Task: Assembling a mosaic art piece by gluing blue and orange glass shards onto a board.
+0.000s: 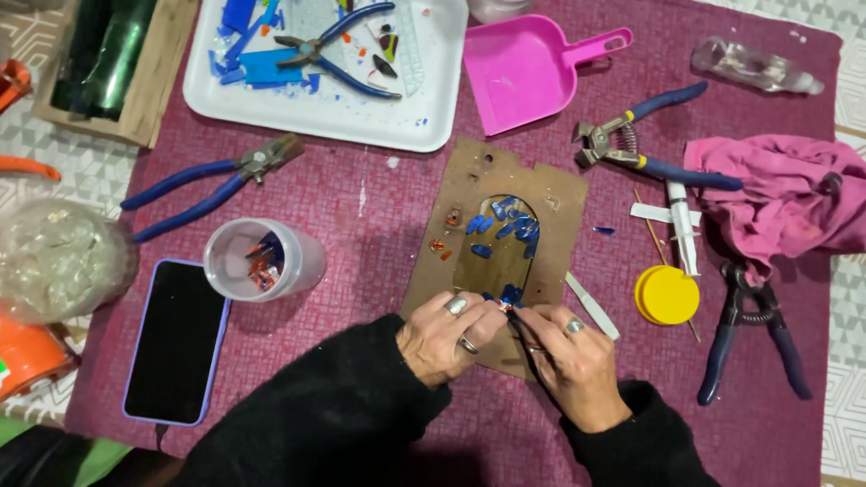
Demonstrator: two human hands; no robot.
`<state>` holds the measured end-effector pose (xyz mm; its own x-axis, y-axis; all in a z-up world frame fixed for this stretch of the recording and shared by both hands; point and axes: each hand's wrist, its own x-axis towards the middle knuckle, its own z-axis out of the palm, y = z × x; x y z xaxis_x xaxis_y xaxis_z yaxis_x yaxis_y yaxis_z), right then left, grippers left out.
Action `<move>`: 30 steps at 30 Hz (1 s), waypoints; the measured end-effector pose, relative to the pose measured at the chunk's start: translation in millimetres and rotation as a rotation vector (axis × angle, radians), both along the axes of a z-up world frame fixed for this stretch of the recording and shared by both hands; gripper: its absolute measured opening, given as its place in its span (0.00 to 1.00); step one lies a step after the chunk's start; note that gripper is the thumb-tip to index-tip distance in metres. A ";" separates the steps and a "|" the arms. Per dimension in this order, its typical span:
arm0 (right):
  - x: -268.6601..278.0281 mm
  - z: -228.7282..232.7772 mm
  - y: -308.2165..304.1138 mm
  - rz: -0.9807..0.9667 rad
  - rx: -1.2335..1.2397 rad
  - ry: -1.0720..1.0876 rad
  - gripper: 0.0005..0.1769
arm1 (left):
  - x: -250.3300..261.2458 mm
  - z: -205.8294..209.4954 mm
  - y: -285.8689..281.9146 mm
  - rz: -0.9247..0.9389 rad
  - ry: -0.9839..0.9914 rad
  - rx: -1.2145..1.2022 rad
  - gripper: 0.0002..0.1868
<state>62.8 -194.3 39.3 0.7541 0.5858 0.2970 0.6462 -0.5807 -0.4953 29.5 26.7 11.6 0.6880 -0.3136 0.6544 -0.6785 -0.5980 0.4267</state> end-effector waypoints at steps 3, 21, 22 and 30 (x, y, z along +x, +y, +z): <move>1.8 -0.7 -0.8 0.023 0.003 -0.017 0.25 | 0.4 -2.4 1.2 -0.011 0.003 0.007 0.21; 5.0 9.2 -16.9 0.091 0.133 -0.169 0.23 | -2.7 15.4 13.5 0.023 0.060 -0.162 0.15; 1.2 8.1 -22.1 0.089 0.132 -0.171 0.23 | -5.5 18.7 11.0 0.020 0.059 -0.162 0.15; -18.8 7.9 -68.7 -0.142 0.061 -0.326 0.12 | -17.6 28.4 -67.4 -0.108 -0.080 -0.204 0.13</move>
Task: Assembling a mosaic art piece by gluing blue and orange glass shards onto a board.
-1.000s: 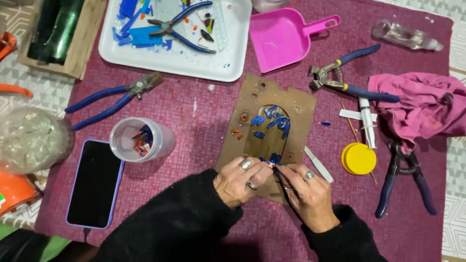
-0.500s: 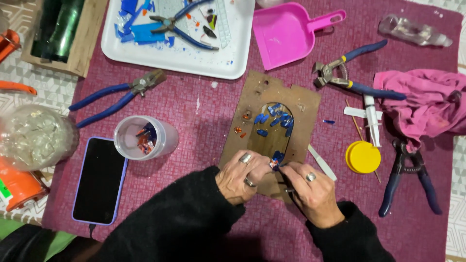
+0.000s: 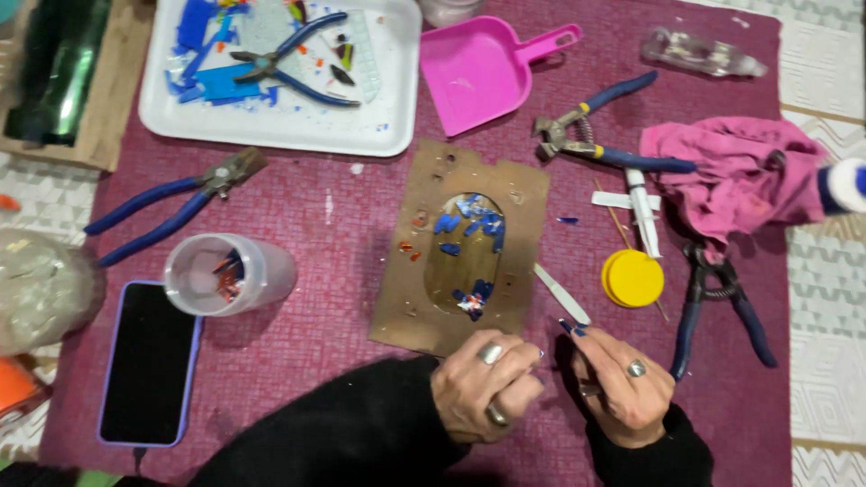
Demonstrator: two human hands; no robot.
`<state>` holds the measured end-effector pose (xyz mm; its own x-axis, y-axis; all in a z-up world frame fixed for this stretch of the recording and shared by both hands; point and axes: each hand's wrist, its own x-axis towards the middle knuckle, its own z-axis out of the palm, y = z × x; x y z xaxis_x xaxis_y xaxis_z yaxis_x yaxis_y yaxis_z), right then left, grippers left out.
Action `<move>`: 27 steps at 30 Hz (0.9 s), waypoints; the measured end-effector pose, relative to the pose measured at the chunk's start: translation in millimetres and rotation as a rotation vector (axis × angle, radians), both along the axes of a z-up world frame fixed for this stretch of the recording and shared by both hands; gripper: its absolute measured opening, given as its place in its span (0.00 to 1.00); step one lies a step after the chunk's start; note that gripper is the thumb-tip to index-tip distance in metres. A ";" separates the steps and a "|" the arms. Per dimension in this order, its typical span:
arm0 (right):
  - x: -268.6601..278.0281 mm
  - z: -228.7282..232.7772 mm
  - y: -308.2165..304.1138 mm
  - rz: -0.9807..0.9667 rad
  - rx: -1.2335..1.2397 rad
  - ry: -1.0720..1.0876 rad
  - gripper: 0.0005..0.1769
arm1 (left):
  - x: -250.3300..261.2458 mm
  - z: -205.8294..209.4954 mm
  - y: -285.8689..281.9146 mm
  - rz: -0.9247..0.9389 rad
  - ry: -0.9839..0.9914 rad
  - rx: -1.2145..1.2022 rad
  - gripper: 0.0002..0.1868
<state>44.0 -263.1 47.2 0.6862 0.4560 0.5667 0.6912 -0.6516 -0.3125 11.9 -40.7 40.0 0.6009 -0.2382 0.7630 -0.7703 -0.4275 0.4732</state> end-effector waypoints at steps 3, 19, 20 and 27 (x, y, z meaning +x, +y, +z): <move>-9.9 -6.0 -16.9 0.002 -0.057 0.050 0.15 | 4.1 -9.4 -19.2 0.007 0.023 0.101 0.13; -24.5 21.4 12.8 -0.179 -0.202 0.346 0.12 | -6.7 -3.7 50.5 0.399 0.316 0.046 0.09; -21.0 24.0 26.4 -0.103 -0.168 0.318 0.14 | -3.6 -8.7 55.3 0.419 0.406 0.006 0.12; 1.7 17.6 82.4 -0.041 -0.179 0.349 0.17 | 17.8 -25.1 58.3 0.305 0.338 0.242 0.15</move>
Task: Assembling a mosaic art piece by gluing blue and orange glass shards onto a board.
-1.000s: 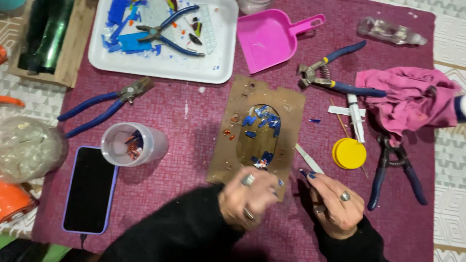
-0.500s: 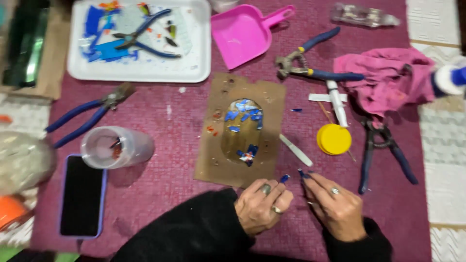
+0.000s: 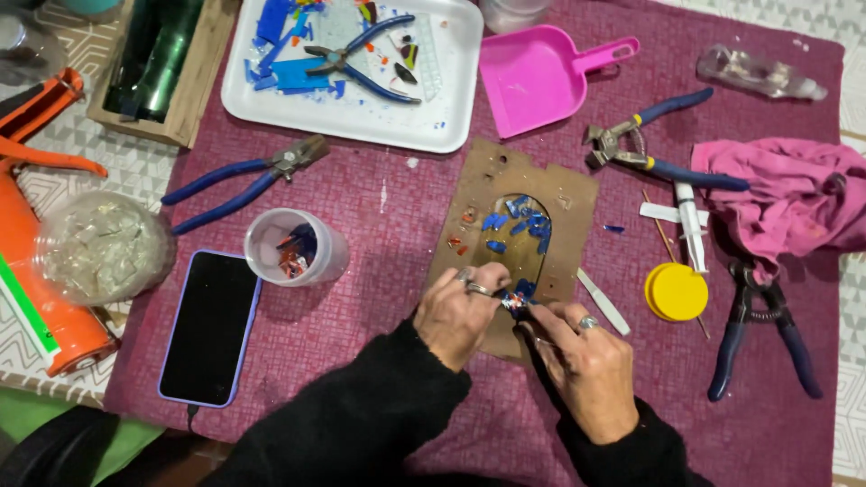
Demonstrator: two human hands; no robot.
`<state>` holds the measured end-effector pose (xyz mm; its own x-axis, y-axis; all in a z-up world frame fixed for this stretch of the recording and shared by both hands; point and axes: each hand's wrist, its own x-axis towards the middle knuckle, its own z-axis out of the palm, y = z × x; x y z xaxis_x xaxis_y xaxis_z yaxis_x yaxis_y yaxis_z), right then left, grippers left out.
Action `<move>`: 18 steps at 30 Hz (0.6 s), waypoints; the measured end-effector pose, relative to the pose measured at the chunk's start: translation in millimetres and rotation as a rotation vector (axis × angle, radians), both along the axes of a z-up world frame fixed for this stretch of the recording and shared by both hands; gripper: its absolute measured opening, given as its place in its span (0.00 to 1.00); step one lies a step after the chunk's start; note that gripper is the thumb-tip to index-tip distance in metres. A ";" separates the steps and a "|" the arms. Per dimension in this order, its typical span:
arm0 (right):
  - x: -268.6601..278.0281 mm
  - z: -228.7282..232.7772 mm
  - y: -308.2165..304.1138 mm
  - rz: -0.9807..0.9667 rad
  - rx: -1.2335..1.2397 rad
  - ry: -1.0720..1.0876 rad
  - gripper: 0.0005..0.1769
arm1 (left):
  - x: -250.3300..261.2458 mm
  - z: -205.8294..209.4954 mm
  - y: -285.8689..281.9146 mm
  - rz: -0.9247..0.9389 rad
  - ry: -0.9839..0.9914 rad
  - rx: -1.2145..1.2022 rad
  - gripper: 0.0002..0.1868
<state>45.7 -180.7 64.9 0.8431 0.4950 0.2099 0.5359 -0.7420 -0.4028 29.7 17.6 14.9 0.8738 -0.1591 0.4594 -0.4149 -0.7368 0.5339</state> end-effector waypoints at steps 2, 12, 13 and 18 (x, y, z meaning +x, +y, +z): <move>1.8 -5.7 2.8 0.010 0.012 -0.008 0.17 | 5.0 -0.8 1.5 0.031 0.037 0.013 0.15; 4.8 -11.7 1.9 0.124 -0.010 -0.109 0.22 | 14.7 6.1 8.1 -0.127 -0.010 0.067 0.15; 5.1 -11.4 1.1 0.126 -0.011 -0.109 0.22 | 15.4 5.9 7.7 -0.125 -0.010 0.067 0.15; 5.3 -11.7 -2.7 0.216 0.013 -0.179 0.25 | 16.6 0.1 8.1 -0.119 -0.157 0.063 0.16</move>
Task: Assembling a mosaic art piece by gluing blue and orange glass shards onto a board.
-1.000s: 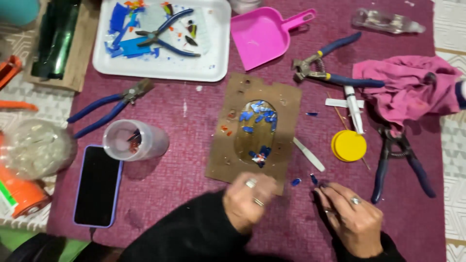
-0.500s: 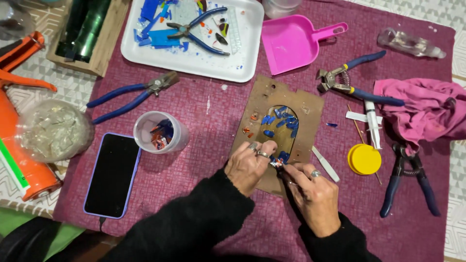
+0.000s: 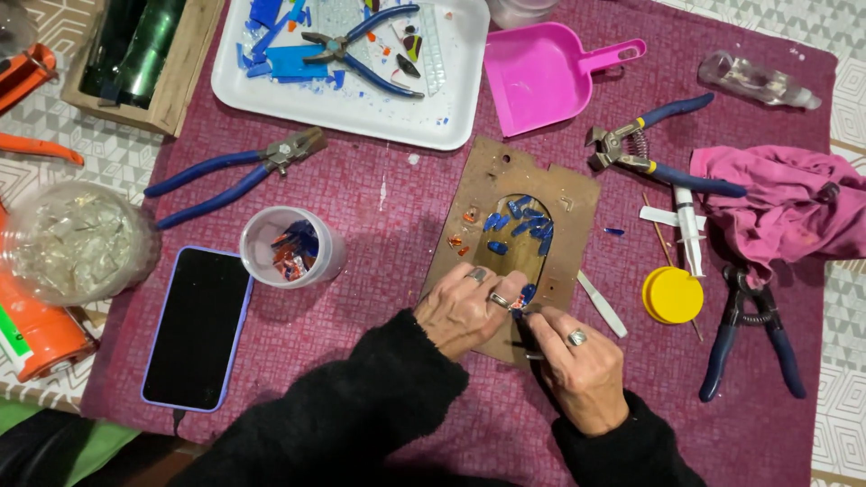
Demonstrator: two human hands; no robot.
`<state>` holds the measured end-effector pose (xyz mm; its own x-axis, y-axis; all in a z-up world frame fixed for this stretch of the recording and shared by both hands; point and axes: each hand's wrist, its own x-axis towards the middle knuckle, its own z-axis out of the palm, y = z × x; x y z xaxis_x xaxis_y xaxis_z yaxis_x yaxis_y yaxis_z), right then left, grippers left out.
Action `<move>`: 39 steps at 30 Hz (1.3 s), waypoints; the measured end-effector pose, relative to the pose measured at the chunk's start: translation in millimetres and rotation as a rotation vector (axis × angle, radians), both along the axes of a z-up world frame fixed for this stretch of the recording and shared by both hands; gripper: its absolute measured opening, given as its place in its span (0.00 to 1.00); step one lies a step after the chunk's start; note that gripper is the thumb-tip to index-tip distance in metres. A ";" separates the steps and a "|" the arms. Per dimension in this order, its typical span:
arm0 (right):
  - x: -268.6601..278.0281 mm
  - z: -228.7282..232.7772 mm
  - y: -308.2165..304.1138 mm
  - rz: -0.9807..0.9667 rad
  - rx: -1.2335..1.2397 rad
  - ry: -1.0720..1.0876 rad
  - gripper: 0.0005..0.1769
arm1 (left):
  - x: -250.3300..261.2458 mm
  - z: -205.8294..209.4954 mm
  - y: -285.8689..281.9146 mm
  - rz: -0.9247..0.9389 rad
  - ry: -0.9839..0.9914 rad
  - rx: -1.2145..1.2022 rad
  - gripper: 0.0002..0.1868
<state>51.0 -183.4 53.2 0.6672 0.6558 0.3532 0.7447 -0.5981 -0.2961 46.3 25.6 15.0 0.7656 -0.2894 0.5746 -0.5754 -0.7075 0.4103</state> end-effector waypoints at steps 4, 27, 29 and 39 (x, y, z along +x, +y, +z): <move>-0.5 0.8 -8.5 0.005 0.017 -0.033 0.24 | -2.1 9.0 1.9 0.012 0.073 0.051 0.15; 6.6 -20.7 -126.9 -0.148 -0.054 -0.257 0.19 | 33.6 -1.5 -150.4 0.245 0.043 -0.004 0.05; 4.3 -21.8 -128.6 -0.152 -0.061 -0.250 0.19 | 36.3 -8.9 -154.9 0.248 0.018 0.041 0.03; -1.3 -12.2 -130.7 -0.204 -0.046 -0.060 0.24 | 34.9 12.2 -128.2 0.194 0.115 0.136 0.06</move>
<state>49.7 -314.2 41.0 0.7665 0.5254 0.3695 0.6222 -0.7501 -0.2241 81.2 -102.6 27.2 0.8722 -0.1997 0.4465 -0.3789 -0.8532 0.3585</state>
